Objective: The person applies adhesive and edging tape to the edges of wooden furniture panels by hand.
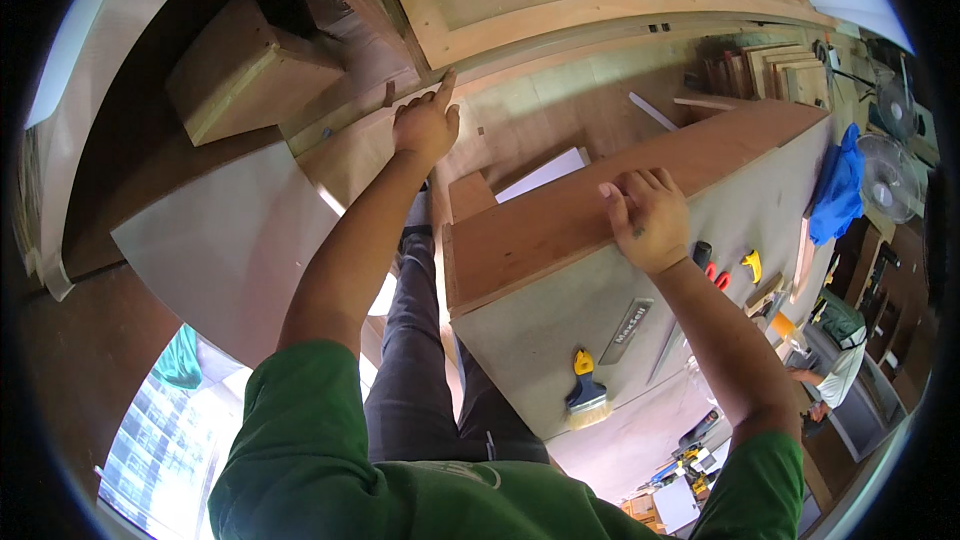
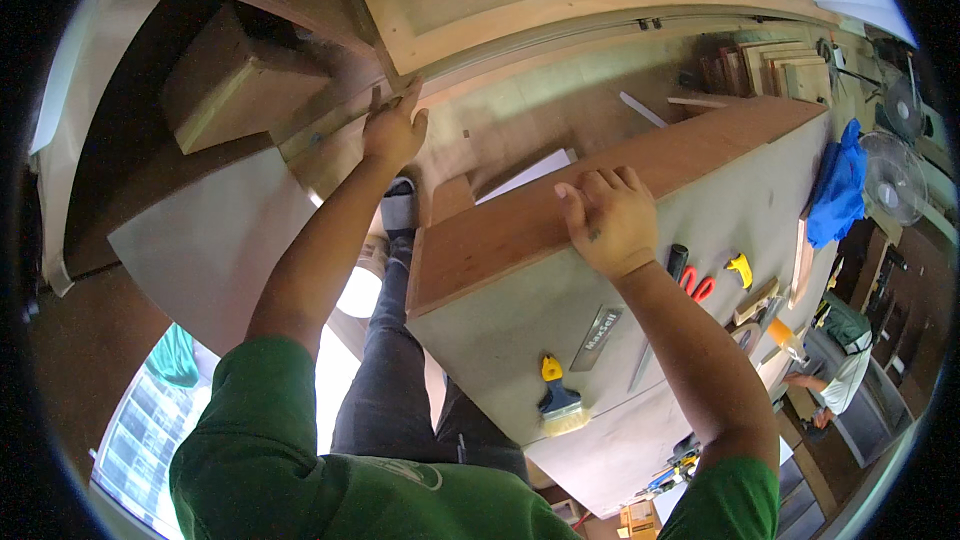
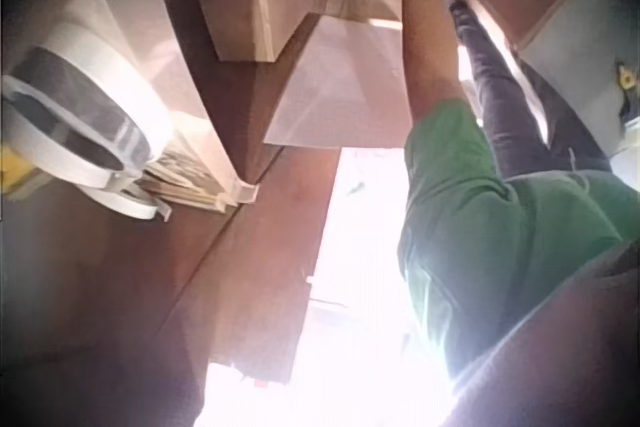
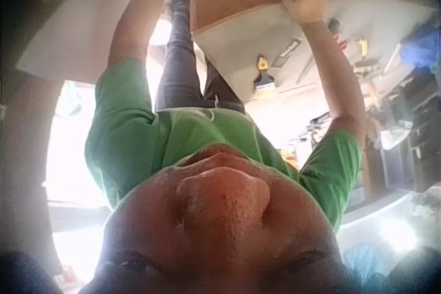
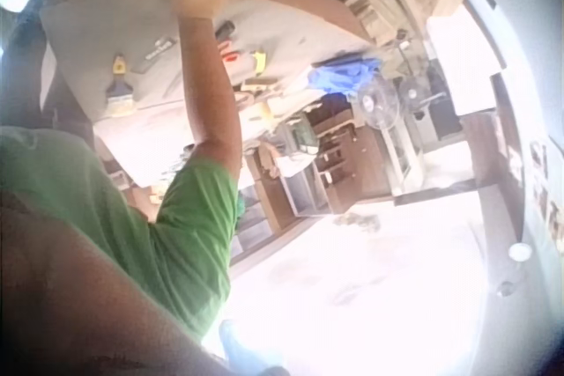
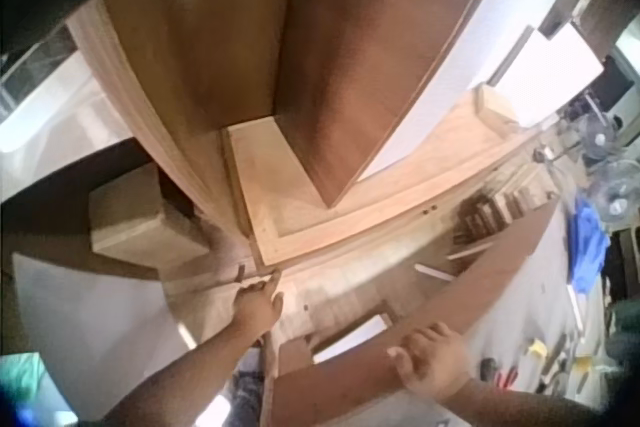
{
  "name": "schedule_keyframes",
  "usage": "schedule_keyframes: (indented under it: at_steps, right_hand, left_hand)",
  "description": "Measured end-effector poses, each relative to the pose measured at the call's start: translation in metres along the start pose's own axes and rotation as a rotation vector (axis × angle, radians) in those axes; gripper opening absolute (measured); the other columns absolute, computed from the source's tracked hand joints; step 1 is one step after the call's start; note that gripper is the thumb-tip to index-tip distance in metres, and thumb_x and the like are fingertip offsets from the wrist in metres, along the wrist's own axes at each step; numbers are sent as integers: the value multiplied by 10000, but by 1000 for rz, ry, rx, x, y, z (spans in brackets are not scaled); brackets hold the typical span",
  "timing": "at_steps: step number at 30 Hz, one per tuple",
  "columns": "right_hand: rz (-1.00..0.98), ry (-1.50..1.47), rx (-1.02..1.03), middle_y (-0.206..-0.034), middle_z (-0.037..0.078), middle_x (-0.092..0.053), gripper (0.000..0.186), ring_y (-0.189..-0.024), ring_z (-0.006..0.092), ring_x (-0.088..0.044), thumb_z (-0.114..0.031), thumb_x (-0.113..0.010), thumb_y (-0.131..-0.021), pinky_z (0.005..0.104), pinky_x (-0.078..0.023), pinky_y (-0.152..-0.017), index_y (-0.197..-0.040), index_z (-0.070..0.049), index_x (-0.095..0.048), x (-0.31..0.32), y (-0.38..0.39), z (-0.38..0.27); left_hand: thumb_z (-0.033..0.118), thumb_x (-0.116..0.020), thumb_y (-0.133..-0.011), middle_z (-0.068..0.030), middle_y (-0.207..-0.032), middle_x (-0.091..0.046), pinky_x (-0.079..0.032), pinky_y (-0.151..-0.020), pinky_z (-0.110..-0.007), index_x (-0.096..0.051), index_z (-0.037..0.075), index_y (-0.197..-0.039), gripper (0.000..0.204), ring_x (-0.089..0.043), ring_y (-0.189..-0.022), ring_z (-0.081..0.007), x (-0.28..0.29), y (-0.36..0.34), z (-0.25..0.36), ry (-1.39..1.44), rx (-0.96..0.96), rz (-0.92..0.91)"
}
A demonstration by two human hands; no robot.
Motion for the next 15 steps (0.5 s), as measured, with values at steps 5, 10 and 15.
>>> schedule_keyframes:
  at_steps: [5, 10, 15]
  right_hand:
    - [8, 3, -22, -796, 83, -646, 186, -752, 331, -561, -245, -624, -875, 429, -457, -694, -782, -85, -633, -2, 2, 1]
    - [5, 3, -7, -796, 91, -644, 192, -756, 336, -565, -245, -624, -875, 436, -454, -685, -776, -81, -625, -4, 3, 5]
    - [14, 21, -8, -793, 98, -646, 192, -753, 342, -578, -241, -623, -876, 436, -455, -685, -779, -75, -623, -6, 2, 5]
  left_hand:
    - [276, -468, -922, -151, -1055, -660, -494, -822, -473, -108, 261, -1556, 729, -655, -911, -323, 13, -8, 18, 87, 168, -390]
    - [258, -488, -907, -164, -1038, -663, -507, -811, -454, -69, 265, -1558, 774, -660, -905, -309, 6, -4, 29, 111, 229, -317]
    - [269, -509, -908, -142, -1022, -671, -516, -813, -446, -154, 277, -1535, 721, -662, -912, -318, -6, -10, 30, 275, 163, -250]
Point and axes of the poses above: each hand's wrist, its own y-axis away from the middle knuckle, its own x-axis out of the back of the hand, z = x × y, the point moved 3 cm from there along -y, towards the middle knuckle
